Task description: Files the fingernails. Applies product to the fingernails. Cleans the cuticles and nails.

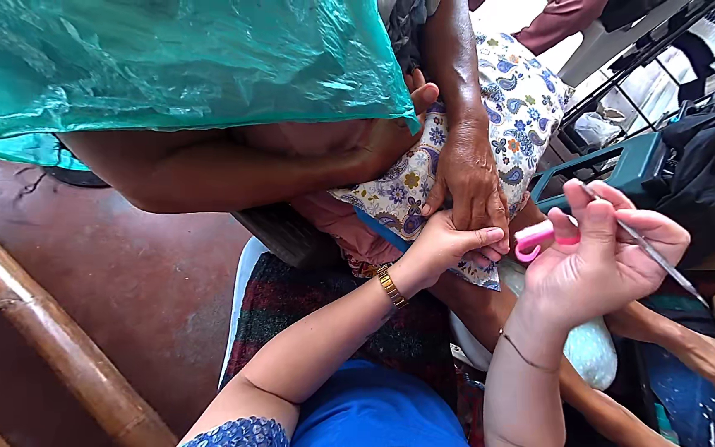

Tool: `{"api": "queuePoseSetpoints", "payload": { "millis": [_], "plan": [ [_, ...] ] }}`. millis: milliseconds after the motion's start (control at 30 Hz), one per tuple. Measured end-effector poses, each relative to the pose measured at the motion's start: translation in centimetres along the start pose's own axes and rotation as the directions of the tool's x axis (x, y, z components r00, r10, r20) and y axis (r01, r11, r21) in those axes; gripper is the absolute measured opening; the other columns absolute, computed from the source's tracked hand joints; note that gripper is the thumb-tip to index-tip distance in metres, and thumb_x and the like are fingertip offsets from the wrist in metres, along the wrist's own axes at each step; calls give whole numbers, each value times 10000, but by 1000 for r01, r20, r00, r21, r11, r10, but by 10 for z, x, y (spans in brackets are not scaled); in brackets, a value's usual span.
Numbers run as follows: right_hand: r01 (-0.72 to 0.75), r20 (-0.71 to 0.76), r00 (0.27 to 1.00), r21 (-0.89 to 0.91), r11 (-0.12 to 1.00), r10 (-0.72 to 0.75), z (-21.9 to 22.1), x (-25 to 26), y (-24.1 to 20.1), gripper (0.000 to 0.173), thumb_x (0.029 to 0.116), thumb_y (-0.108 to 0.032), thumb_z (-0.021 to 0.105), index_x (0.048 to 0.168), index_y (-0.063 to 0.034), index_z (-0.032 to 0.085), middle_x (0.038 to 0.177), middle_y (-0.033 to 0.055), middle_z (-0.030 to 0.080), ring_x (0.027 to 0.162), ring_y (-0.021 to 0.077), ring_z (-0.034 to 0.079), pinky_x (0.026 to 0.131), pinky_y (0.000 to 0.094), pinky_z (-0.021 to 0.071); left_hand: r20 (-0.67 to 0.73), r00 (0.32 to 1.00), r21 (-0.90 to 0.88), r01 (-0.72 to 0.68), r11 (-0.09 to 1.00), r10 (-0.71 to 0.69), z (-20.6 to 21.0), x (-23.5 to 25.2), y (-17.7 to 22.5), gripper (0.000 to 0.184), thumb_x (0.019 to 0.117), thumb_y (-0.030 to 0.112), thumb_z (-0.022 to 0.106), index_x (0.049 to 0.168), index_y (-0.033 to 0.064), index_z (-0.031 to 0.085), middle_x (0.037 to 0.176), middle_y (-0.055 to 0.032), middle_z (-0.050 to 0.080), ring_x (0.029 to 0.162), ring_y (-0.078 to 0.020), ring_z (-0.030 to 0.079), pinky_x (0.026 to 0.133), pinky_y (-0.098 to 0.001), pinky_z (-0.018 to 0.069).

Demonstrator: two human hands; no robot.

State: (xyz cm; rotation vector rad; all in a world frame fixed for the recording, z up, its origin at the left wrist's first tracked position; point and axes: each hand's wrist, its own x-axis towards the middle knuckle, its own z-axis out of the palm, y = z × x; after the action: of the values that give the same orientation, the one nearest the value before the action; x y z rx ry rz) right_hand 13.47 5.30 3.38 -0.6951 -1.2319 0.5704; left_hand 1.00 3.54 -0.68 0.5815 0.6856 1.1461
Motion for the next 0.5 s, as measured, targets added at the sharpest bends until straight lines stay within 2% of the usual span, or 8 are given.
{"api": "queuePoseSetpoints", "payload": {
  "millis": [67, 100, 133, 200, 267, 333, 400, 500],
  "plan": [
    [-142, 123, 984, 94, 985, 130, 0, -8, -6, 174, 955, 30, 660, 993, -136, 698, 1082, 92, 766, 937, 214, 771, 723, 328, 663, -3, 1000, 36, -8, 999, 8, -1, 1, -1, 44, 959, -37, 635, 994, -25, 658, 799, -58, 713, 678, -87, 690, 662, -230, 601],
    [-197, 130, 975, 121, 973, 182, -2, -12, -2, 170, 930, 59, 675, 976, -101, 710, 1077, 130, 765, 929, 245, 776, 723, 346, 667, -1, 1000, 48, -10, 999, 10, -2, 1, -1, 60, 949, -45, 641, 1002, -21, 657, 804, -53, 709, 685, -83, 687, 668, -228, 599],
    [-227, 74, 973, 112, 967, 220, -5, -15, 5, 164, 914, 95, 675, 950, -63, 700, 1067, 166, 764, 917, 277, 780, 710, 363, 670, 4, 1000, 49, -12, 999, 12, -2, 2, -2, 65, 939, -54, 650, 997, -31, 667, 810, -64, 717, 693, -94, 695, 674, -237, 604],
    [-244, -73, 966, 56, 968, 248, -18, -12, 13, 170, 909, 136, 652, 934, -31, 662, 1055, 181, 759, 913, 296, 779, 713, 373, 670, 37, 999, 39, -16, 999, 15, -4, 2, -4, 77, 931, -68, 655, 999, -49, 686, 858, -108, 748, 737, -137, 730, 703, -265, 620],
    [-221, -93, 970, 31, 975, 223, -32, -13, 11, 197, 907, 141, 648, 947, -52, 635, 1029, 145, 749, 904, 271, 775, 709, 362, 670, 55, 998, 28, -13, 1000, 12, -5, 2, -3, 82, 928, -75, 654, 992, -43, 694, 880, -116, 756, 767, -150, 742, 726, -277, 626],
    [-185, 5, 983, -10, 983, 185, -43, -24, 4, 216, 898, 104, 688, 988, -83, 628, 1010, 100, 746, 849, 226, 774, 663, 331, 670, 51, 999, 28, 1, 1000, -2, -5, 2, -2, 94, 922, -80, 658, 997, -33, 690, 887, -104, 756, 771, -144, 742, 729, -273, 626],
    [-106, 94, 989, -69, 992, 112, -48, -38, 1, 218, 869, 92, 724, 961, -89, 645, 993, 81, 748, 801, 196, 769, 640, 309, 669, 45, 999, 21, -1, 1000, 1, -5, 2, -3, 84, 927, -77, 654, 992, -36, 686, 876, -104, 750, 751, -140, 735, 716, -268, 623],
    [32, 169, 986, -152, 988, -6, -50, -53, 1, 202, 858, 66, 742, 892, -123, 680, 1008, 39, 749, 885, 167, 764, 726, 297, 667, 27, 1000, 7, -15, 1000, 15, -3, 2, -5, 72, 934, -86, 634, 960, -38, 681, 832, -103, 739, 709, -134, 723, 689, -262, 619]
  ]
}}
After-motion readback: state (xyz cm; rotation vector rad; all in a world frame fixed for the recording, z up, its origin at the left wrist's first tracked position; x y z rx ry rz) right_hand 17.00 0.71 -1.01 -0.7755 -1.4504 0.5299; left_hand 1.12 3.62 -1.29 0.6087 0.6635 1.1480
